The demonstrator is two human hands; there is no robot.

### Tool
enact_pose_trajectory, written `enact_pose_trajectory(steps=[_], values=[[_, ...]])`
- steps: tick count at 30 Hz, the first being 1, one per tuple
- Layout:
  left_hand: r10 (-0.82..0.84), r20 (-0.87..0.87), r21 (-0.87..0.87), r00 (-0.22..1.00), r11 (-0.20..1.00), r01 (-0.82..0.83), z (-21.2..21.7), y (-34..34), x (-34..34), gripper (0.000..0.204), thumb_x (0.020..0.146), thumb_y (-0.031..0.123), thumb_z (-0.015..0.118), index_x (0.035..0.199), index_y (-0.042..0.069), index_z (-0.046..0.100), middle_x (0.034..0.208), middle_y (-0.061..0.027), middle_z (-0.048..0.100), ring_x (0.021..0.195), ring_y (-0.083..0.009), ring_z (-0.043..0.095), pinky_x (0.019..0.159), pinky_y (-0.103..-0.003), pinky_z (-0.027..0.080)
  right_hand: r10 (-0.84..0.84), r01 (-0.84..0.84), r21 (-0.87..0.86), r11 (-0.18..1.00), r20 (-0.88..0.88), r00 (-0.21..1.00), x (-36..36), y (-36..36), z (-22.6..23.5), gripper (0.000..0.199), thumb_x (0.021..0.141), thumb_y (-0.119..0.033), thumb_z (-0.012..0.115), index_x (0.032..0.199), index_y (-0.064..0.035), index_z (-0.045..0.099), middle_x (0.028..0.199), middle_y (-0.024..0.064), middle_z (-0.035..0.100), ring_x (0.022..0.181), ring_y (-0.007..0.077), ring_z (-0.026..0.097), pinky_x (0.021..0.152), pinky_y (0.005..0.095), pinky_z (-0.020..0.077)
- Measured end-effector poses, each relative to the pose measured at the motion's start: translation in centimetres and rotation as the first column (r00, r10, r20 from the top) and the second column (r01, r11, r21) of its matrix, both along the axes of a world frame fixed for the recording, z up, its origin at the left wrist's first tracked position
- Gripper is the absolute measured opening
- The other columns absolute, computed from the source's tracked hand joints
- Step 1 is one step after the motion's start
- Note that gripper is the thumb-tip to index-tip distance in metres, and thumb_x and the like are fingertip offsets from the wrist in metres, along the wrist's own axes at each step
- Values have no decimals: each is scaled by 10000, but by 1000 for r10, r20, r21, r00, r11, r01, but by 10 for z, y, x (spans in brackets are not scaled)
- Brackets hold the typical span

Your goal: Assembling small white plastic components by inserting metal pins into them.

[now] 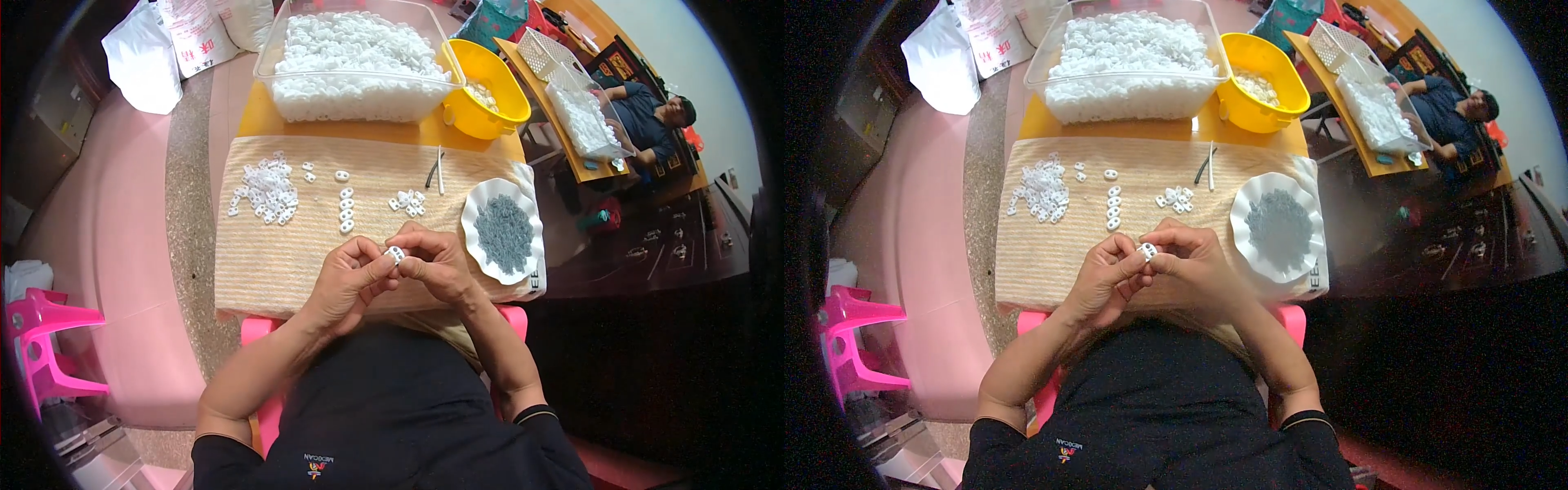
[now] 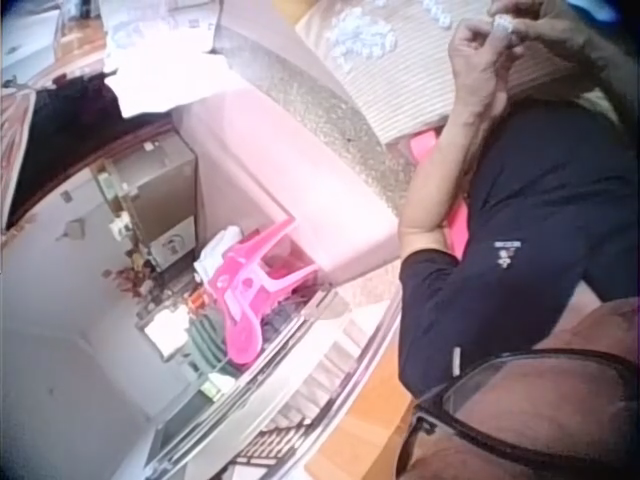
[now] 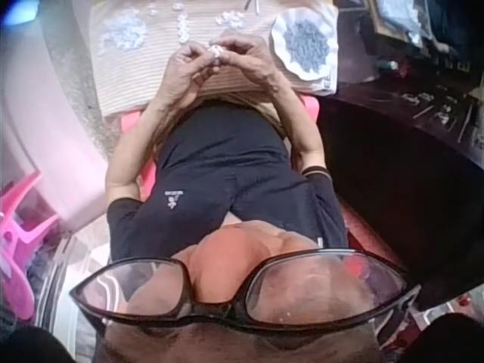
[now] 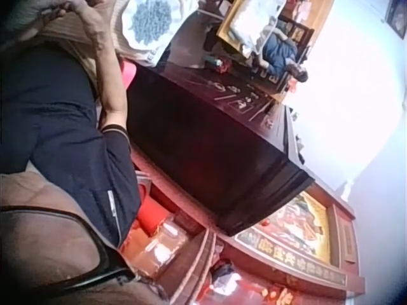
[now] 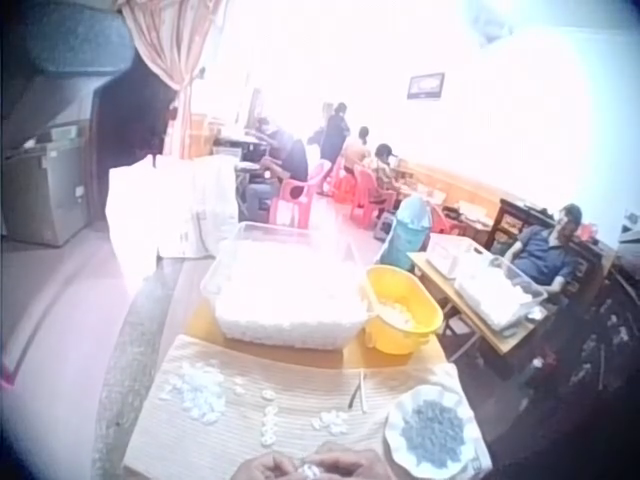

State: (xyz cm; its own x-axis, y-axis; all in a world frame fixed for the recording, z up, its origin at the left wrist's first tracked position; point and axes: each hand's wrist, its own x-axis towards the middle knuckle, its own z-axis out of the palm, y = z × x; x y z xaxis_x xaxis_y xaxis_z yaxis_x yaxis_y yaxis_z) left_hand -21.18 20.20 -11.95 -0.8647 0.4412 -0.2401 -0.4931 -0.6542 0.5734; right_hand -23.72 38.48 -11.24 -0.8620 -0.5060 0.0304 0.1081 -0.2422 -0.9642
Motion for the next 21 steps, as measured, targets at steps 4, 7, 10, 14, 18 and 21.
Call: enact_pose_trajectory(steps=[4,7,10,14,18,21], values=[[-3,-18,23,1000,1000,4,1,1,2,129,869,117,676,849,72,556,836,-33,632,772,-99,615,701,-234,533,6,-6,-6,1000,9,1000,4,-1,7,302,836,-78,692,1111,30,628,934,40,549,851,106,538,729,220,444],[5,-44,14,999,1000,-5,3,2,3,126,868,118,677,848,70,562,829,-31,629,764,-101,614,699,-238,532,-6,6,8,1000,-52,999,4,0,6,297,837,-69,690,1108,33,628,935,45,554,851,109,541,734,227,447],[24,-46,37,999,999,-22,1,3,3,123,869,115,676,845,70,564,823,-26,624,754,-101,612,700,-241,531,-2,2,-47,999,-14,1000,6,-3,7,289,838,-69,690,1102,33,631,935,49,559,850,113,545,743,235,450],[11,-61,-1,998,1000,-11,2,2,4,120,872,115,672,842,70,565,824,-25,623,745,-102,609,702,-244,532,-23,27,45,999,-80,997,7,-4,9,205,852,-7,645,1048,52,640,904,40,564,812,101,572,725,233,474],[5,-49,4,999,1000,-5,1,3,3,120,871,115,672,842,67,566,825,-30,623,743,-105,608,707,-248,532,-8,10,21,1000,-78,997,7,-4,11,223,858,-55,666,1054,49,637,881,20,556,804,83,550,706,216,457],[-14,-44,9,999,1000,14,2,3,0,120,869,117,675,847,65,570,831,-34,625,745,-108,608,714,-249,533,7,-6,41,999,-42,999,3,0,6,228,864,-77,669,1059,37,633,879,7,554,805,74,549,705,208,455]])
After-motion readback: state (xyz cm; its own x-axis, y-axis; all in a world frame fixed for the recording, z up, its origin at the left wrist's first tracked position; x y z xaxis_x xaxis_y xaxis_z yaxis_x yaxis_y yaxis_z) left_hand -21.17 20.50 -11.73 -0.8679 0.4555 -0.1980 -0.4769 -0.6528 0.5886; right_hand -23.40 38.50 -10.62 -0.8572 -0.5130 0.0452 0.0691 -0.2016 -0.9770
